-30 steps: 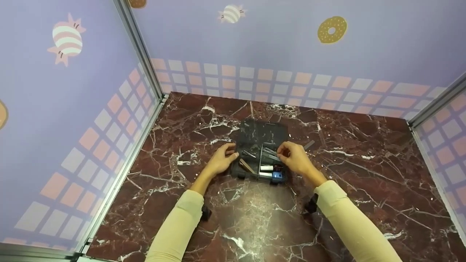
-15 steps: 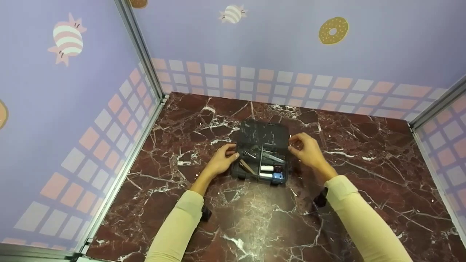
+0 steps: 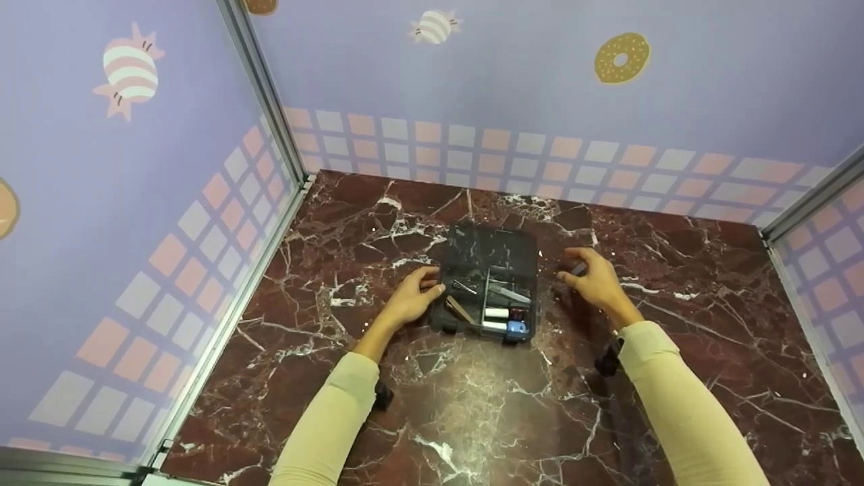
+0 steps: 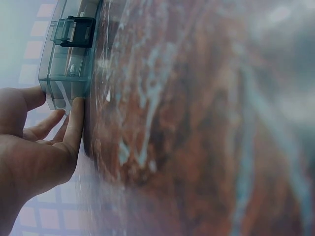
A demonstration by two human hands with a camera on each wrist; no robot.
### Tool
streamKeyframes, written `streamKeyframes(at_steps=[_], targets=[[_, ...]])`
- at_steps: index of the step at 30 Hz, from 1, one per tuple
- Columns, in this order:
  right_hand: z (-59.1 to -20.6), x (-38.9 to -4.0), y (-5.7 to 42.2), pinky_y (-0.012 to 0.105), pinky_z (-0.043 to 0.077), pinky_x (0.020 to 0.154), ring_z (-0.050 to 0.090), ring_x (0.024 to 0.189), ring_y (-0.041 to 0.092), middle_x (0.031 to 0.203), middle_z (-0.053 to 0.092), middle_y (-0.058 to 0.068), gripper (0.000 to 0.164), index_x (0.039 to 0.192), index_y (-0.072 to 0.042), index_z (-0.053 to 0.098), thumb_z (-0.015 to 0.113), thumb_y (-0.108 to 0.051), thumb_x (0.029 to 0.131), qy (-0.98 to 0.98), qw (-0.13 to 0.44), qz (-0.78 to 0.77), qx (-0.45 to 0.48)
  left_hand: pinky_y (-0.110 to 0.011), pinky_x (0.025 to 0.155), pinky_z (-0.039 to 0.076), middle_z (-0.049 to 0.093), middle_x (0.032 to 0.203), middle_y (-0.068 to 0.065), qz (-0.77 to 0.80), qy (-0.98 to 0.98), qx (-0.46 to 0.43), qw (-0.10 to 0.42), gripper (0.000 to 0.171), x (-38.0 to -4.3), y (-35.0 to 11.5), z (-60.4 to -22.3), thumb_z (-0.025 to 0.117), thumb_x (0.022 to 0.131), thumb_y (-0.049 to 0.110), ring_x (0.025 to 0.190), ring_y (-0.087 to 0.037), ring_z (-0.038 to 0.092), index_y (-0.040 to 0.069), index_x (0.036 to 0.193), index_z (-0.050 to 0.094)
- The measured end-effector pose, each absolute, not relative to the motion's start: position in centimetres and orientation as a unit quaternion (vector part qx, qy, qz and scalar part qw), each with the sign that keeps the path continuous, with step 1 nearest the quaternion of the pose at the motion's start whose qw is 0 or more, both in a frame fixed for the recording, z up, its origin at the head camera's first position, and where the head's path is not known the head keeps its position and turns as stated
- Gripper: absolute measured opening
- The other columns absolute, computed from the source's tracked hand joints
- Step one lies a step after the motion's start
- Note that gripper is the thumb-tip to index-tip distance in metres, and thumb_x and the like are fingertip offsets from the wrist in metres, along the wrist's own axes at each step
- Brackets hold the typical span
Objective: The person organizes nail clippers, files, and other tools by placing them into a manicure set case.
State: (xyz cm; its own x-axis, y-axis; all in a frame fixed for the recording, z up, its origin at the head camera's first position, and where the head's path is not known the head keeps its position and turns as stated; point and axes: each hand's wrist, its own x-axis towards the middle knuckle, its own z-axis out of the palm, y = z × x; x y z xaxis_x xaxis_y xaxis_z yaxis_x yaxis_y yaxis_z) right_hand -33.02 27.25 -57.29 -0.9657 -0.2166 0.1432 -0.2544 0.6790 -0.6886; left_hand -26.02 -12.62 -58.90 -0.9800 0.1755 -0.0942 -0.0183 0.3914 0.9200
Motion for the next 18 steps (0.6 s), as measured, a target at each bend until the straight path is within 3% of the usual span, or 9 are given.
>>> streamKeyframes(at_steps=[4,10,14,18], targets=[[-57.8,-32.9,27.8,0.062,0.041,0.113,0.055,0.130,0.051,0.143,0.057,0.033,0.060,0.145,0.007,0.057,0.080,-0.010,0.092,-0.925,0.010,0.359,0.126,-0.046,0.116,0.046,0.053,0.154,-0.018,0.552,0.828,0.049,0.090,0.052,-26.1,-12.6,-58.9,0.063,0.109,0.020,0.141,-0.033,0.054,0.003,0.156,0.049],[-58.9,-32.5,28.5,0.064,0.031,0.122,0.044,0.143,0.053,0.152,0.049,0.034,0.062,0.148,0.008,0.054,0.077,-0.012,0.093,-0.937,-0.008,0.315,0.150,-0.047,0.116,0.046,0.053,0.154,-0.018,0.548,0.829,0.049,0.094,0.052,-26.1,-12.5,-58.9,0.063,0.109,0.020,0.141,-0.034,0.054,0.003,0.156,0.049],[-59.4,-32.4,28.7,0.065,0.028,0.122,0.041,0.144,0.054,0.153,0.048,0.035,0.058,0.145,0.009,0.057,0.074,-0.012,0.093,-0.938,-0.007,0.303,0.166,-0.047,0.115,0.047,0.055,0.153,-0.018,0.548,0.830,0.046,0.093,0.052,-26.1,-12.5,-59.0,0.063,0.109,0.021,0.140,-0.033,0.055,0.004,0.156,0.050],[-59.4,-32.4,28.7,0.065,0.034,0.117,0.047,0.134,0.055,0.144,0.055,0.033,0.048,0.136,0.008,0.065,0.075,-0.007,0.091,-0.939,0.015,0.301,0.167,-0.046,0.116,0.046,0.054,0.154,-0.018,0.549,0.830,0.044,0.088,0.052,-26.1,-12.6,-59.0,0.063,0.108,0.021,0.140,-0.033,0.055,0.003,0.155,0.050]])
